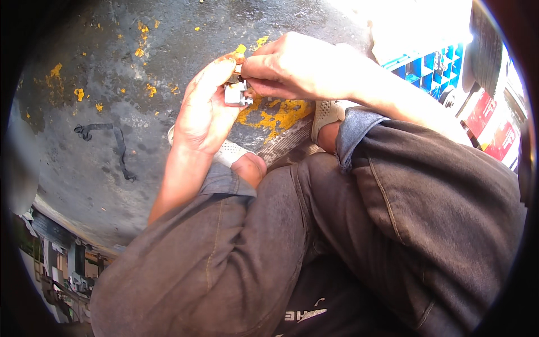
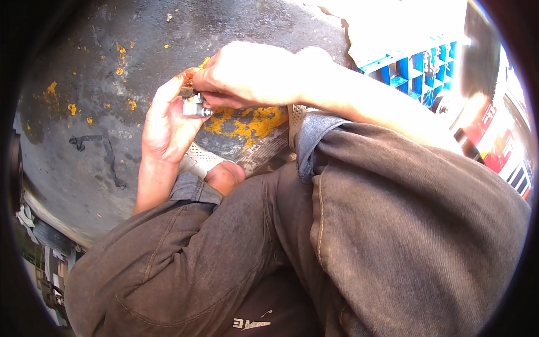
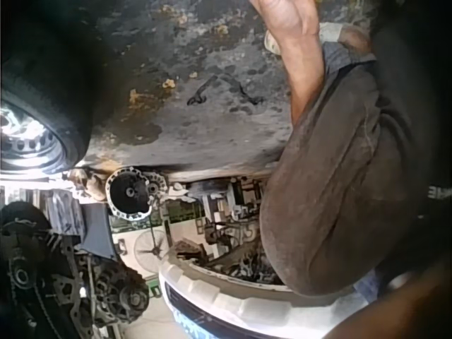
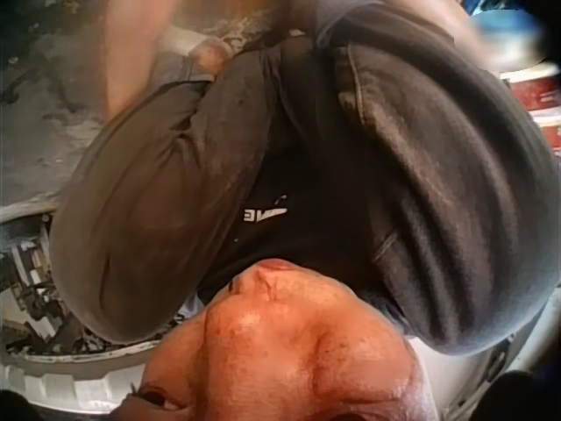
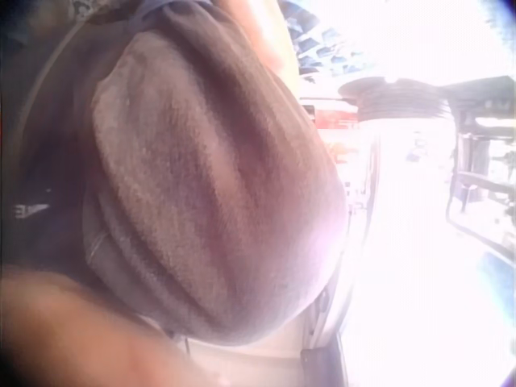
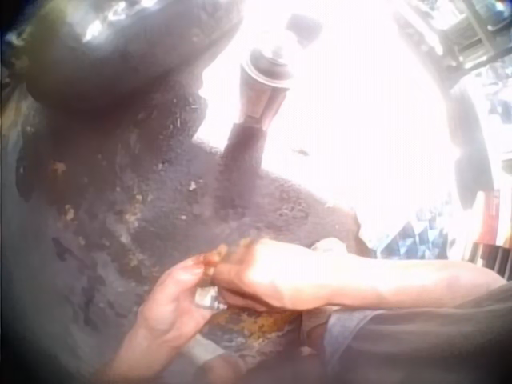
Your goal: The person is working on a car engine, handling small metal parts and using a spray can. They are sitting on the floor, manipulating components and applying spray to the engine area.
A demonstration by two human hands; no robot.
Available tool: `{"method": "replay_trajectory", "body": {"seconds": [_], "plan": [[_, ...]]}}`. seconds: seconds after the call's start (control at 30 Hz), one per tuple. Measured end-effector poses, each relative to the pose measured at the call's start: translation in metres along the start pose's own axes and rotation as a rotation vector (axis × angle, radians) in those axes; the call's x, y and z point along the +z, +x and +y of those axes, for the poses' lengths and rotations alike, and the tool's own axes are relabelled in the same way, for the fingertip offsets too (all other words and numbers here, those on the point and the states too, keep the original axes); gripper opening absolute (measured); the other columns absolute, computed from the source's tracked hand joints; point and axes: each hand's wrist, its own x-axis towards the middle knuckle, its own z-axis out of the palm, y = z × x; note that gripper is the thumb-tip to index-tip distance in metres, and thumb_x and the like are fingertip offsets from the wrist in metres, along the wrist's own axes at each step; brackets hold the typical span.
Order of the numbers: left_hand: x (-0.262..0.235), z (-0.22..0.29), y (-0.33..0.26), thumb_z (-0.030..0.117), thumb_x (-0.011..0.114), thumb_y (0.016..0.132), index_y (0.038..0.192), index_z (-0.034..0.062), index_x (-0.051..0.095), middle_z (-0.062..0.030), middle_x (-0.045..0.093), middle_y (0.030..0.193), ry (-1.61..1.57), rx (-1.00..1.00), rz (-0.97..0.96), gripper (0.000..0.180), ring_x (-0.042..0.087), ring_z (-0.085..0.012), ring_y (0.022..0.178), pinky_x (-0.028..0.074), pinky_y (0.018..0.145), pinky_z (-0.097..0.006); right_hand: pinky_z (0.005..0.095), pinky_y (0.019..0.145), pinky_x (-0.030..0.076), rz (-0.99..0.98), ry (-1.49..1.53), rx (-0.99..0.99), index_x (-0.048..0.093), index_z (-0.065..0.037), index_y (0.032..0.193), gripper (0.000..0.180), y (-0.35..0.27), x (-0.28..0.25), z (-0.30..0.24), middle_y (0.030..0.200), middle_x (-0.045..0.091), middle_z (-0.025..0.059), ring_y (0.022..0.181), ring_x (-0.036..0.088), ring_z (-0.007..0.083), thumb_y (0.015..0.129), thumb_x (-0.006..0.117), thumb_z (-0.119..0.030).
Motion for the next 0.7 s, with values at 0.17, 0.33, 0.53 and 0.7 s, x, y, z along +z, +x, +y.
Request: {"method": "replay_trajectory", "body": {"seconds": [0.17, 0.33, 0.53, 0.7], "plan": [[-0.006, -0.001, -0.001, 0.022, 0.053, 0.102, 0.122, 0.0018, 0.060, -0.0098, 0.064, 0.119, 0.030, 0.055, -0.029, 0.030, 0.060, -0.0217, 0.112, 0.049, 0.098, -0.040, 0.0467, 0.066, 0.049, -0.019, -0.006, 0.043, 0.058, -0.001, 0.091, 0.022, 0.003, -0.002, -0.008, 0.078, 0.061, 0.0182, 0.075, 0.062, 0.0399, 0.094, 0.061, -0.023], [0.014, 0.000, -0.004, 0.007, 0.056, 0.098, 0.121, -0.0009, 0.058, -0.0088, 0.065, 0.111, 0.027, 0.118, -0.001, 0.025, 0.063, -0.0162, 0.101, 0.051, 0.090, -0.029, 0.0460, 0.068, 0.051, 0.010, -0.028, 0.012, 0.059, -0.001, 0.092, 0.020, 0.001, -0.003, -0.007, 0.083, 0.063, 0.0178, 0.078, 0.064, 0.0391, 0.093, 0.061, -0.021], [0.011, 0.000, -0.003, 0.002, 0.053, 0.098, 0.127, -0.0042, 0.054, -0.0128, 0.065, 0.117, 0.059, 0.195, -0.097, 0.029, 0.063, -0.0174, 0.107, 0.051, 0.094, -0.030, 0.0456, 0.072, 0.052, -0.018, -0.039, 0.041, 0.062, 0.000, 0.098, 0.018, 0.004, -0.012, -0.018, 0.089, 0.066, 0.0176, 0.083, 0.066, 0.0382, 0.092, 0.061, -0.017], [0.005, -0.001, 0.001, 0.001, 0.052, 0.099, 0.127, -0.0046, 0.054, -0.0135, 0.064, 0.119, 0.057, 0.191, -0.103, 0.029, 0.063, -0.0185, 0.109, 0.051, 0.096, -0.031, 0.0454, 0.072, 0.053, -0.009, -0.050, 0.041, 0.061, 0.000, 0.101, 0.018, 0.005, -0.008, -0.013, 0.090, 0.066, 0.0181, 0.085, 0.066, 0.0383, 0.093, 0.060, -0.016]]}}
